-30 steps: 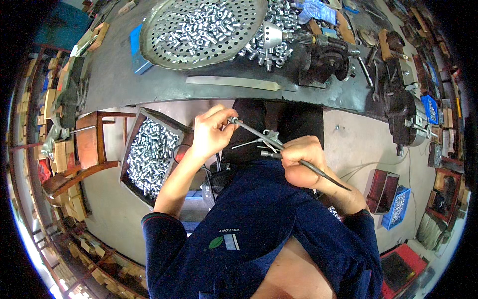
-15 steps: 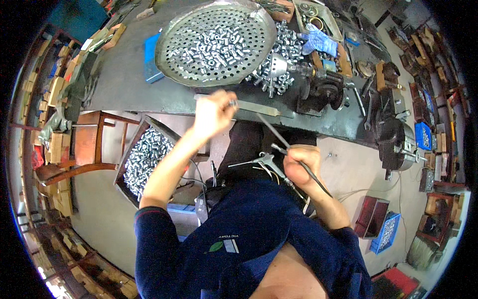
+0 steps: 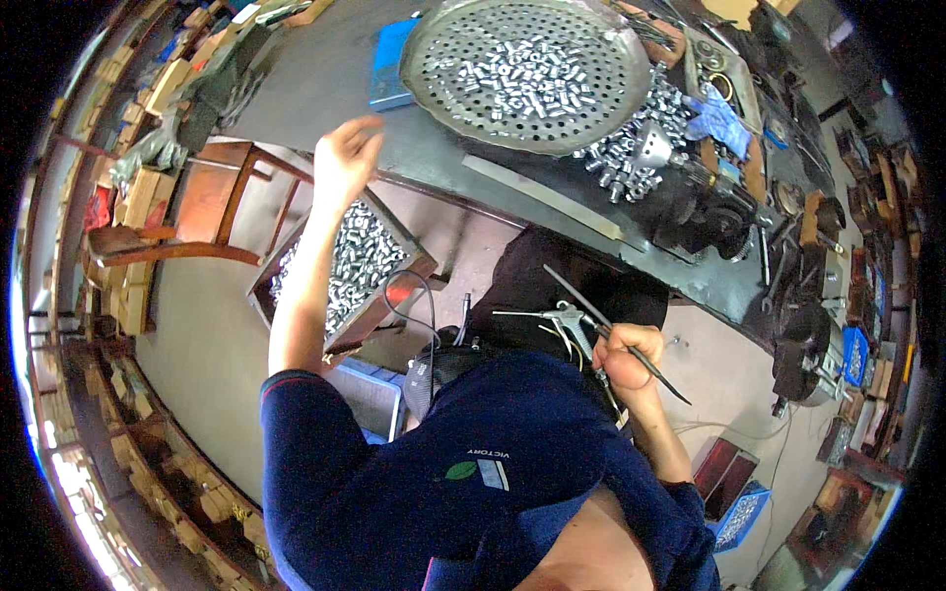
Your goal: The person picks up small metal components from a box one at a time, uses a handheld air nozzle to blow air through them, and then places them into a tray.
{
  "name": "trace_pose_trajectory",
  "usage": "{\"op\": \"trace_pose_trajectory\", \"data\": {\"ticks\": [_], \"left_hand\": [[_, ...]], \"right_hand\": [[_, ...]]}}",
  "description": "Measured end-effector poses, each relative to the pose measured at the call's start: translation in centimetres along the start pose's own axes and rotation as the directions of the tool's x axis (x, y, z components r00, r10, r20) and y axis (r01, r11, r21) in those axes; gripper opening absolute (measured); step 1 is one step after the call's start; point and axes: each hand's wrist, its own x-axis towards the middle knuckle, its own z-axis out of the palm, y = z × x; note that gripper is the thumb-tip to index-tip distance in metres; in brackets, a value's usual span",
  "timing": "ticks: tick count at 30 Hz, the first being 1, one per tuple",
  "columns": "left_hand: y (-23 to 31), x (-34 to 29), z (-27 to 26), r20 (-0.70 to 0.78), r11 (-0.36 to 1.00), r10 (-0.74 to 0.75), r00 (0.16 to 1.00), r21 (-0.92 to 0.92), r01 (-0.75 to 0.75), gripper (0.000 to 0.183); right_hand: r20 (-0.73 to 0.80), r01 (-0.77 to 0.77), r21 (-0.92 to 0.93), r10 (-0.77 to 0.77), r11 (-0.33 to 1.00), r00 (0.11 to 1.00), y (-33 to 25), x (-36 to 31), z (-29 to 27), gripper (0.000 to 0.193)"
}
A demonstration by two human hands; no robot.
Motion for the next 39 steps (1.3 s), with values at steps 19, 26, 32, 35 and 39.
{"op": "trace_pose_trajectory", "data": {"ticks": [19,26,32,35,39], "left_hand": [[-20.9,-10.0,0.8,0.108,0.553,-0.04,0.993,0.83,-0.068,0.011],[-19.5,-9.2,0.9,0.121,0.525,-0.255,0.959,0.85,0.032,0.022],[-18.8,-8.5,-1.3,0.146,0.678,-0.211,0.966,0.734,0.037,0.017],[-11.0,-7.9,-0.6,0.216,0.908,-0.333,0.918,-0.188,0.374,0.016],[-1.7,-9.8,3.0,0.493,0.605,-0.119,0.862,-0.652,0.457,0.022]], "right_hand": [[0.092,-0.139,-0.004,0.138,0.99,0.986,1.6,-0.4,1.5,0.015],[0.1,-0.123,-0.067,0.129,0.99,0.987,2.0,-0.5,1.3,0.015],[0.102,-0.048,-0.125,0.061,0.991,0.993,1.5,-0.8,1.1,0.018],[0.094,0.025,-0.209,-0.005,0.978,0.996,1.2,-0.5,0.8,0.025],[0.209,0.075,-0.131,-0.046,0.989,0.977,-1.2,1.4,1.0,0.03]]}}
